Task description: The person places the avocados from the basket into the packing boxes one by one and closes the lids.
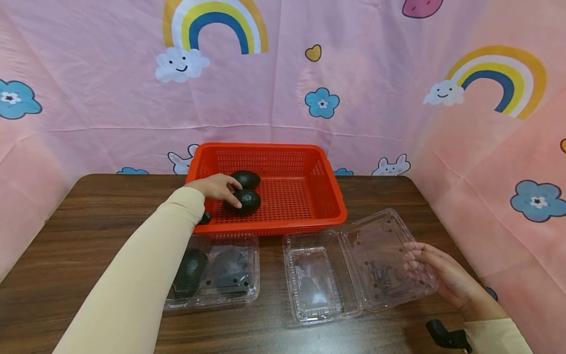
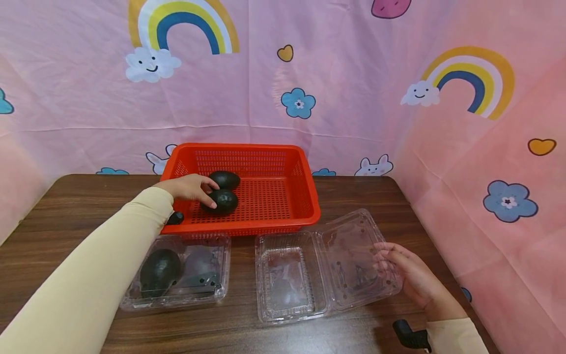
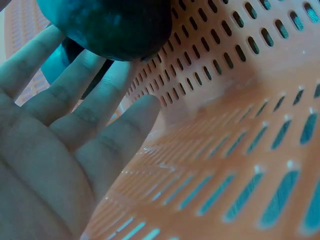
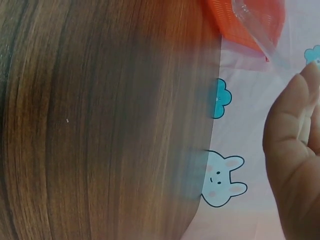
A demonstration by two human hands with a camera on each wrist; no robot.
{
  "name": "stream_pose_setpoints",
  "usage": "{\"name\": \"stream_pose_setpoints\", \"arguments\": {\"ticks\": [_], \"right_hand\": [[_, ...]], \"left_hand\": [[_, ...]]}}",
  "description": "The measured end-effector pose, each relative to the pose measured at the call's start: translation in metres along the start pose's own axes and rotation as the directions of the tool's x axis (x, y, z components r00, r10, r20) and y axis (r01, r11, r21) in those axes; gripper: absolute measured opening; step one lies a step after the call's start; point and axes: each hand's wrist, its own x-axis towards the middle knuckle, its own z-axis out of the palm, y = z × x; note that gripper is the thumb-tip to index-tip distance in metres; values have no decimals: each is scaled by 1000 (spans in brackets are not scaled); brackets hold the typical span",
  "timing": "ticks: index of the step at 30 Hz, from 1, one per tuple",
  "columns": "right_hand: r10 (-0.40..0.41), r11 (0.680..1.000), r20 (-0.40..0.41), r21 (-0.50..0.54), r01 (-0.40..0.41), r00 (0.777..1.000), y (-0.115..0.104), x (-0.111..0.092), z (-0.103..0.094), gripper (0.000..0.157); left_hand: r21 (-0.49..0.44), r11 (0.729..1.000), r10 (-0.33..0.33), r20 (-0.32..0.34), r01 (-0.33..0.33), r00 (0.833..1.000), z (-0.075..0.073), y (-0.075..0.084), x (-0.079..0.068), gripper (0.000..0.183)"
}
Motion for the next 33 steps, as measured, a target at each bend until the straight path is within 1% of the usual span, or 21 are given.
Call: {"name": "stream_pose_setpoints", "arguments": {"ticks": [7,14,23,30,33], "right_hand": [[7,1000,-11,8,-7,1000,1,1,0,37],[21,1000,-15,10,-21,1000,1,1,0,37],[13,1000,-7,9,-13,1000,-1,2,1,38],[-3,1000,32,4,3,999,-1,1,0,38],[-14,1000,46,14,14,999,0,1,0,39]], "left_hand": [[47,999,-16,8,16,1000,1,-1,3,69],[49,998,-50,6,50,999,4,2,5,70],[78,996,-45,15,44,999,3,2,6,70],[138,990,-39,24,35,999,4,3,8,72],[146,988,-49,31,44,998,5,5,8,73]]}}
